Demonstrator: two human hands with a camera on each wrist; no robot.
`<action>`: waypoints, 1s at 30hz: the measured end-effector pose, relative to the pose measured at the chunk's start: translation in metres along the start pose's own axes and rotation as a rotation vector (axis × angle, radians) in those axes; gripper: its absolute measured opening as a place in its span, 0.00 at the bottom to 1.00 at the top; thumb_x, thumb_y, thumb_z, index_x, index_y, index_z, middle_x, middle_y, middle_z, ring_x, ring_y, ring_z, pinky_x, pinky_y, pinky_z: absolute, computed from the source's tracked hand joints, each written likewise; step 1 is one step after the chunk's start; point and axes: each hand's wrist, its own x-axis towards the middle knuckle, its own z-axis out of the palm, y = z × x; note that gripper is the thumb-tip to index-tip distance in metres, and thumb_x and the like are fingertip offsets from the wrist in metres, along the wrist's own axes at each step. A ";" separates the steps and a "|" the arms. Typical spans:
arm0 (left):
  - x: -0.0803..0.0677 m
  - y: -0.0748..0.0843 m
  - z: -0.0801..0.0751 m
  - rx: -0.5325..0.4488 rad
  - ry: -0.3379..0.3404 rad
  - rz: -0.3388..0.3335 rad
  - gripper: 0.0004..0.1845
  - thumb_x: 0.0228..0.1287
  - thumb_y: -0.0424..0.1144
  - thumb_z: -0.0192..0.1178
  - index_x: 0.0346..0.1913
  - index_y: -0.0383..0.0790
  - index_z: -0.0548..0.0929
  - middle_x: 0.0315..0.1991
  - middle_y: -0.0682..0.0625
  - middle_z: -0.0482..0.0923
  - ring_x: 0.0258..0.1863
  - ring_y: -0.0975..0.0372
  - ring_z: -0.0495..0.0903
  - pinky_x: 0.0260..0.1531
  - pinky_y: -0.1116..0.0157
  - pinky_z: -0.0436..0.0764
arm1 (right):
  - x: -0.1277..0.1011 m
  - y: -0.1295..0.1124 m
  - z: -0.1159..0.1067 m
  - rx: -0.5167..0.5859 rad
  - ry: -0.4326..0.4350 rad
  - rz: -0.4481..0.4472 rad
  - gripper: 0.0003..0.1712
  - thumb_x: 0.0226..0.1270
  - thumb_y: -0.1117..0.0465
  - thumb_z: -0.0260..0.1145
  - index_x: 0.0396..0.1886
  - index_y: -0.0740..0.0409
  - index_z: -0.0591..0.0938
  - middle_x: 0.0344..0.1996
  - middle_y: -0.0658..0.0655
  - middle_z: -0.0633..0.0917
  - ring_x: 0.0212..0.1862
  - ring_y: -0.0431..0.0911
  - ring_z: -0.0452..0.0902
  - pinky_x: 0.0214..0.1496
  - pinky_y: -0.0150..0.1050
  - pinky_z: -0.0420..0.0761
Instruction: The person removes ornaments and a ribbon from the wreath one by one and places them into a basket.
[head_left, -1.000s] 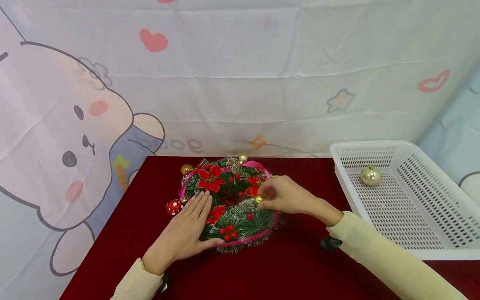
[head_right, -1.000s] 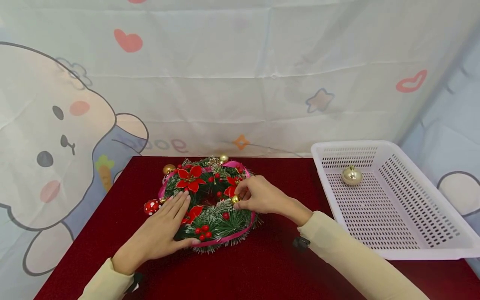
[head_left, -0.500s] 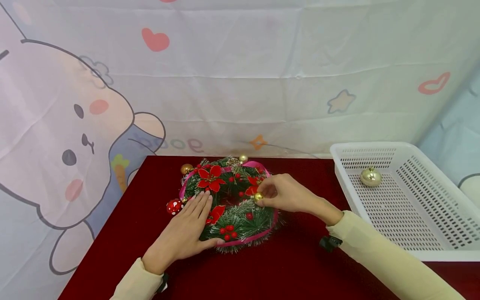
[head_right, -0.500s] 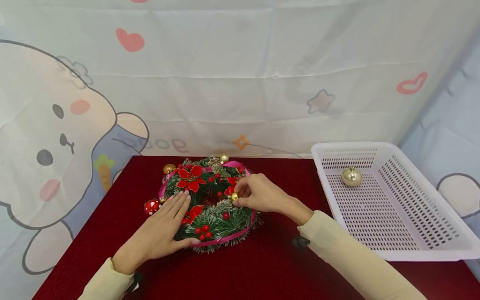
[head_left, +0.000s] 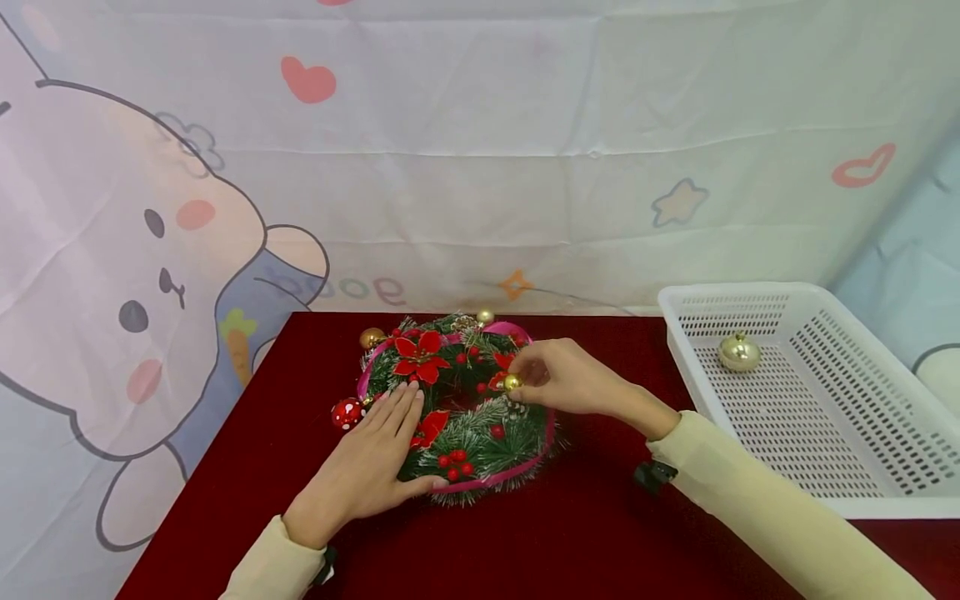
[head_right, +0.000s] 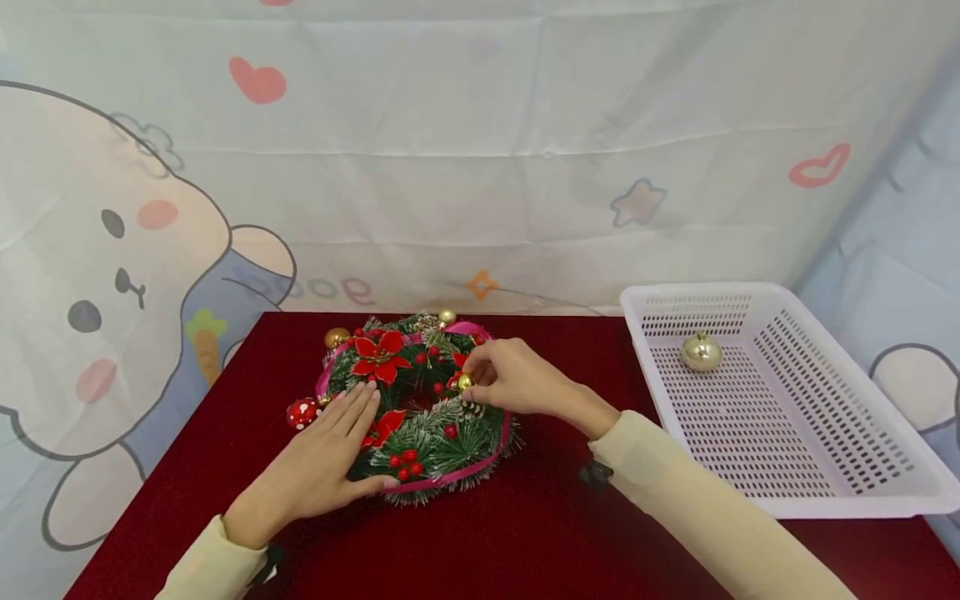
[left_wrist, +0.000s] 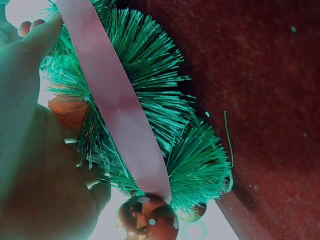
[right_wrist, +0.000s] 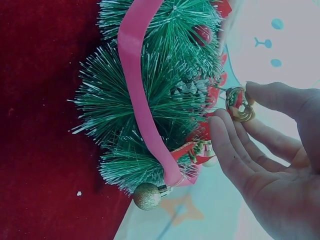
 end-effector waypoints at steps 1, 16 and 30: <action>0.000 0.000 0.000 0.002 0.002 0.001 0.59 0.68 0.76 0.55 0.84 0.33 0.54 0.87 0.39 0.47 0.87 0.46 0.50 0.85 0.45 0.56 | 0.001 0.000 0.000 -0.003 0.003 0.002 0.09 0.68 0.57 0.76 0.44 0.52 0.90 0.38 0.48 0.91 0.40 0.39 0.87 0.46 0.36 0.88; 0.001 0.001 -0.002 -0.013 -0.008 0.000 0.59 0.68 0.75 0.56 0.84 0.32 0.54 0.87 0.39 0.47 0.87 0.45 0.49 0.84 0.45 0.56 | 0.011 -0.011 -0.007 -0.098 -0.003 -0.063 0.12 0.70 0.58 0.74 0.50 0.56 0.90 0.42 0.52 0.89 0.29 0.39 0.76 0.37 0.33 0.78; 0.000 0.000 -0.001 -0.005 -0.014 -0.002 0.59 0.68 0.75 0.55 0.84 0.33 0.53 0.87 0.40 0.46 0.87 0.45 0.48 0.85 0.45 0.56 | 0.023 -0.020 -0.008 -0.162 -0.059 -0.130 0.16 0.70 0.56 0.74 0.55 0.55 0.90 0.47 0.53 0.89 0.25 0.37 0.69 0.37 0.34 0.76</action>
